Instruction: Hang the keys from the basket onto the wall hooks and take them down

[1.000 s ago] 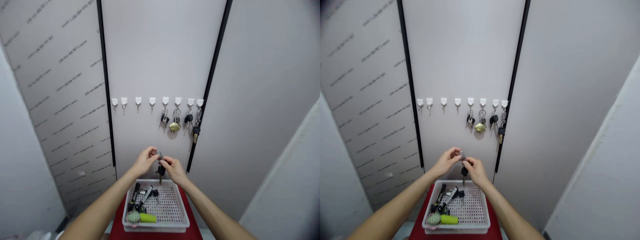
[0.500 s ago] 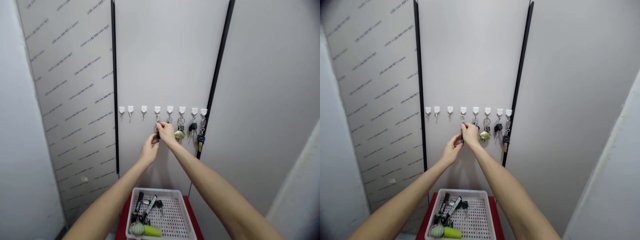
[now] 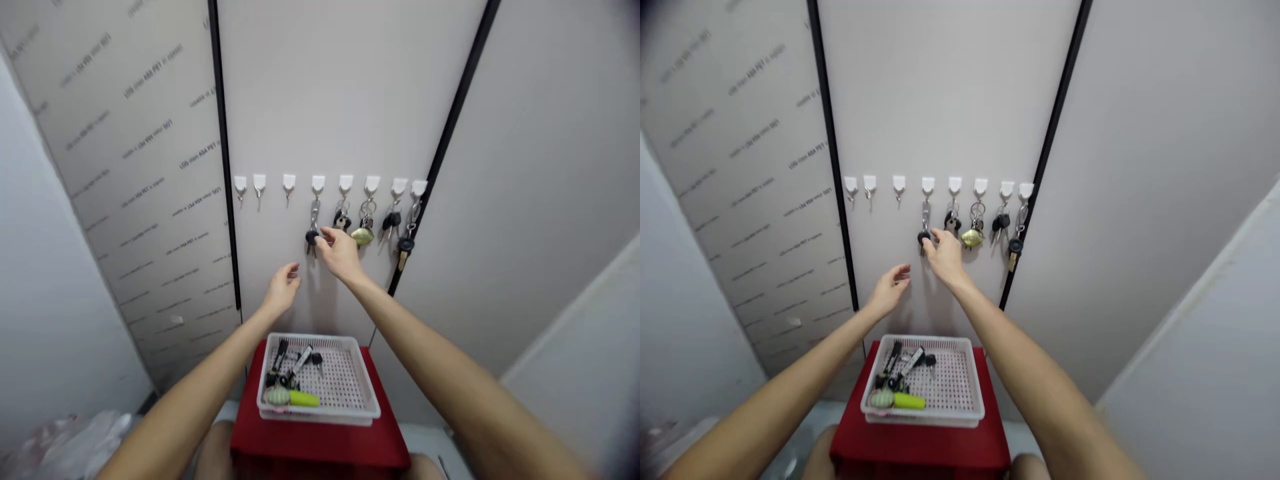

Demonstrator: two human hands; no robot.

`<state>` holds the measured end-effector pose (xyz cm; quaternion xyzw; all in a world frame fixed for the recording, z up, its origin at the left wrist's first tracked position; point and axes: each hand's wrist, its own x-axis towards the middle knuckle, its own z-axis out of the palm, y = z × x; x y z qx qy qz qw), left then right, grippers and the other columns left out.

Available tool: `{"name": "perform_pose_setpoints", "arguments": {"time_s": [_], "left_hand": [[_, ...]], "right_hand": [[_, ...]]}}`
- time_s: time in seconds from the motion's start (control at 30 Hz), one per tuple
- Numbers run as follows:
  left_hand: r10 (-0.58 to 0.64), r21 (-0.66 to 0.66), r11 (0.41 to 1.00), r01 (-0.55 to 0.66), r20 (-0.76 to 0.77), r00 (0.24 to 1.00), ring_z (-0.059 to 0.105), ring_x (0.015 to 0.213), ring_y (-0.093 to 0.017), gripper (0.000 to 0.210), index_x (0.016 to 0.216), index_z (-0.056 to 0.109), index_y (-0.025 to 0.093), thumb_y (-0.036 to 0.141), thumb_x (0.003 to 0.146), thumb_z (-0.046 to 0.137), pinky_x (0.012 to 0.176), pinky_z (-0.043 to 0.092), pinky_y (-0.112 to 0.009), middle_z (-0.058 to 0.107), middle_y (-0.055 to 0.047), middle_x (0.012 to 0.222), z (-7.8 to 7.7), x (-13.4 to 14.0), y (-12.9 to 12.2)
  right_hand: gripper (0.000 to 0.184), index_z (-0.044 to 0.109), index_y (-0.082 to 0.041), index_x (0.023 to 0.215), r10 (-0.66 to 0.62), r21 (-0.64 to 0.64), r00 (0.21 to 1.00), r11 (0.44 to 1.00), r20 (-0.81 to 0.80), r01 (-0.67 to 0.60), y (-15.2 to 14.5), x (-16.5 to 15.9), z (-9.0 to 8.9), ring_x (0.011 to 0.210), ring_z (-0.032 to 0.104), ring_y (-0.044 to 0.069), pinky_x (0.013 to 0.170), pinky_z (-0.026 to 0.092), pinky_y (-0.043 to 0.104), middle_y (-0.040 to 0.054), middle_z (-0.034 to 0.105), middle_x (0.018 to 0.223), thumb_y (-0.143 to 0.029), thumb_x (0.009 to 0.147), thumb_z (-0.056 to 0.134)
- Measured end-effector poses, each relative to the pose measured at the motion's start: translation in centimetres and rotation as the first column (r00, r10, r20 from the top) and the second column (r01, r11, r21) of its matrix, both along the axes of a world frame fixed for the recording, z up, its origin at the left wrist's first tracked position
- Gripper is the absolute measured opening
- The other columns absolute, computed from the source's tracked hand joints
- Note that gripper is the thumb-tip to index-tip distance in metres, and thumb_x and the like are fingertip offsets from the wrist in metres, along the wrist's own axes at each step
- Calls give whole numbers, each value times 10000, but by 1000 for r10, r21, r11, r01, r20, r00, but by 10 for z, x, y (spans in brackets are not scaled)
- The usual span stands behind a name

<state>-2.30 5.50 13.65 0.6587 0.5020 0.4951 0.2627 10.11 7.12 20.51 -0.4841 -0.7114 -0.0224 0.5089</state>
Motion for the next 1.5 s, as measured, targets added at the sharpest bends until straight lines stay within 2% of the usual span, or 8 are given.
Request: {"name": "perform_pose_setpoints", "arguments": {"time_s": [0.17,0.3,0.4,0.7,0.9,0.97,1.13,1.5], "left_hand": [[-113,-211,973,91,-97,989,508,783,-115,289,909,494,79,129,632,425,738,384,-232,558,-88,892,-70,-14,-19],[-272,-359,915,185,-210,939,519,716,-119,253,842,527,98,167,619,430,672,393,-223,589,-54,793,-110,-15,-37],[-355,-391,889,237,-266,896,512,677,-116,251,821,538,120,229,639,404,611,385,-205,588,-29,753,-118,-17,-46],[-356,-356,911,208,-427,831,347,460,-67,170,500,506,131,227,610,418,435,248,-171,396,44,435,-114,-22,-57],[-244,-392,886,248,61,968,300,406,-45,177,503,445,131,270,610,421,403,237,-163,353,64,426,-106,-20,-59],[-167,-398,884,244,219,961,287,378,-37,166,515,436,134,277,599,438,391,234,-162,350,72,415,-102,-16,-58],[-61,-422,866,269,444,894,347,375,-37,157,586,471,128,284,580,483,403,271,-165,424,60,443,-91,-4,-50],[-292,-411,729,547,535,793,490,774,-125,318,857,513,146,324,595,520,713,332,-261,564,-47,830,-89,-12,-53]], "right_hand": [[253,547,-129,844,131,-207,985,973,112,-106,-35,20,-82,708,491,120,654,371,236,61,558,814,-205,644,412],[215,586,-142,740,273,-599,948,791,165,-124,-57,27,-151,597,501,115,591,373,226,41,594,692,-189,635,404],[246,580,-156,770,304,-700,947,698,103,-148,-68,28,-174,554,490,108,540,364,210,16,594,656,-166,629,378],[242,592,-132,644,529,-840,848,474,33,-263,-85,15,-180,427,372,57,431,278,172,-30,484,469,-304,633,422],[282,570,-139,790,592,-829,795,372,-134,-417,-84,9,-178,523,427,77,483,318,177,-13,532,619,-333,633,438],[343,534,-155,878,593,-792,787,393,-170,-468,-85,7,-177,586,452,95,520,334,186,-8,543,702,-331,586,500],[206,557,-148,747,471,-679,872,596,-136,-428,-84,2,-175,566,438,99,521,324,201,-12,521,621,-270,592,496],[248,505,-118,655,159,-484,593,435,-789,-759,-68,22,-141,528,493,89,549,380,225,12,556,596,-349,572,534]]}}
